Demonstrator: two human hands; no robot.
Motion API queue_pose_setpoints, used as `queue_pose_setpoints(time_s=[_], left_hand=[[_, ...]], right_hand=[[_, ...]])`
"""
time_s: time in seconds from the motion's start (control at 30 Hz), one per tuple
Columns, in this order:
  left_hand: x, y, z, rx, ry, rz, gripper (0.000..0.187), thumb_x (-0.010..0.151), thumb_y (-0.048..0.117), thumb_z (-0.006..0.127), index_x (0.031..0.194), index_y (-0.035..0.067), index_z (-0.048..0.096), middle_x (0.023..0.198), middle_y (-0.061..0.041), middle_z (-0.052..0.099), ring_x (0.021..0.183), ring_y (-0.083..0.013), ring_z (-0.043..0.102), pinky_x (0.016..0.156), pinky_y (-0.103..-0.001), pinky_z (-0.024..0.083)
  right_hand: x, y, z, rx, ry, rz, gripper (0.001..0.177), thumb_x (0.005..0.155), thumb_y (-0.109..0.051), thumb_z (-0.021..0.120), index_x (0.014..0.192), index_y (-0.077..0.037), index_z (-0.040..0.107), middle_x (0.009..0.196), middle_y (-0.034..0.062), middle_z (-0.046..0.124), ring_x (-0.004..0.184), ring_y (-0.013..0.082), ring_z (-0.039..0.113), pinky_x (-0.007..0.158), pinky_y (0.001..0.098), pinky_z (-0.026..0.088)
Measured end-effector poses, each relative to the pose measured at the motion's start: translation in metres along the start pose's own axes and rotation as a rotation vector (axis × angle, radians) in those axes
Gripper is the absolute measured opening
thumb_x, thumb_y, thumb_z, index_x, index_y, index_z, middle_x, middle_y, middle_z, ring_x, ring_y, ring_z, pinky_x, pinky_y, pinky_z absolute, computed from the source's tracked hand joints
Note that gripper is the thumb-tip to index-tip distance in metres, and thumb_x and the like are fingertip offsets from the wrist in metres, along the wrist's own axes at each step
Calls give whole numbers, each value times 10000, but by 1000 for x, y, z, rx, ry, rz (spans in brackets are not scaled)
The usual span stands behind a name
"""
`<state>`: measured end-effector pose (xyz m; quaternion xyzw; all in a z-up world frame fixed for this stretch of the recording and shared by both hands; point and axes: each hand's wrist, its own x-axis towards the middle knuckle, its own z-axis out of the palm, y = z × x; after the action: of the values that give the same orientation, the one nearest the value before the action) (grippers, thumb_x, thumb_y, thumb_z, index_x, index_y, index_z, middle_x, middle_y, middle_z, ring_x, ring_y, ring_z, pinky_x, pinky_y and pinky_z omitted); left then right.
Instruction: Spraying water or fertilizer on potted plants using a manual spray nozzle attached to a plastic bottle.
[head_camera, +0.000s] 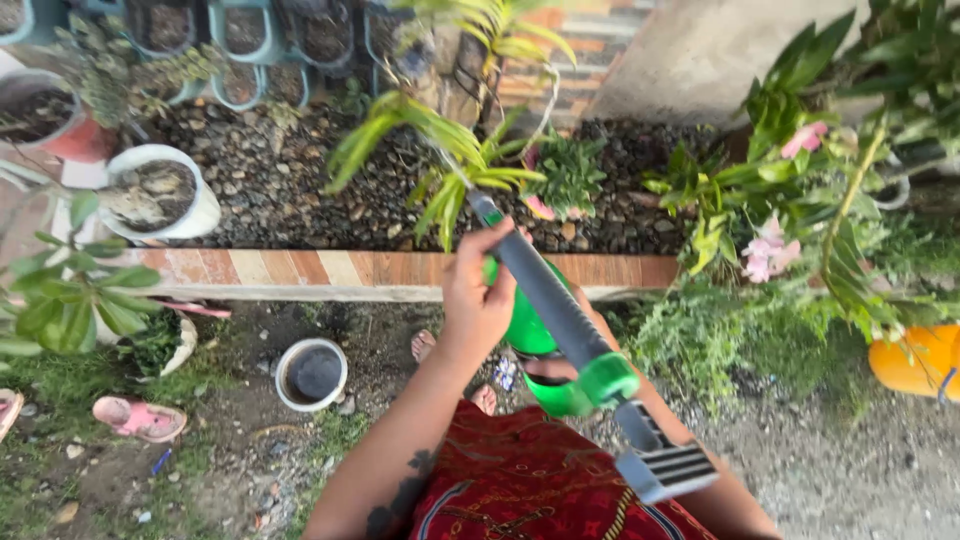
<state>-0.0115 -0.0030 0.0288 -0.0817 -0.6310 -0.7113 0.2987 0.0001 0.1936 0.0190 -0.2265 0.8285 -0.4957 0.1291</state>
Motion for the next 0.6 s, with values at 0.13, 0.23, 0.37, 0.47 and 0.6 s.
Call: queue_pose_setpoints(time_s=[0.13, 0.23, 0.37, 0.47, 0.6], left_hand=[[19, -11, 0, 32, 1, -86, 306, 980, -58, 653, 1274, 12, 602, 1124, -139, 744, 1007, -189, 738, 858, -278, 587], [43, -13, 2, -30, 12, -97, 269, 980, -58, 652, 1241, -9, 613, 1127, -139, 742, 993, -176, 733, 854, -276, 584], [57, -35, -6, -150, 17, -120, 257, 997, -66, 648, 1245, -30, 593, 1145, -107, 722, 1026, -151, 717, 871, -260, 580], [66, -53, -16, -196, 31, -188, 266, 988, -70, 656, 1247, -33, 603, 1080, -76, 703, 950, -116, 691, 783, -233, 561], [73, -61, -29, -136, 37, -236, 289, 988, -75, 673, 1268, -25, 624, 982, -58, 686, 842, -85, 630, 702, -213, 501]], right_hand=[[17, -6, -17, 13, -15, 5, 1246, 559, -327, 993, 1563, -44, 310, 1437, 117, 543, 1340, 253, 512, 1140, 422, 383], [34, 2, -30, -25, -18, 44, 1252, 532, -306, 1001, 1553, -48, 323, 1422, 123, 545, 1338, 257, 504, 1137, 427, 379], [59, 6, -38, -141, -62, 128, 1284, 487, -301, 1014, 1536, -56, 316, 1398, 123, 555, 1304, 256, 525, 1099, 410, 403], [84, -20, -38, -186, -112, 206, 1291, 493, -318, 1010, 1539, -68, 298, 1370, 119, 580, 1279, 247, 569, 1077, 389, 439], [110, -58, -33, -196, -151, 322, 1268, 529, -335, 988, 1542, -75, 271, 1356, 125, 611, 1267, 256, 617, 1052, 390, 478]])
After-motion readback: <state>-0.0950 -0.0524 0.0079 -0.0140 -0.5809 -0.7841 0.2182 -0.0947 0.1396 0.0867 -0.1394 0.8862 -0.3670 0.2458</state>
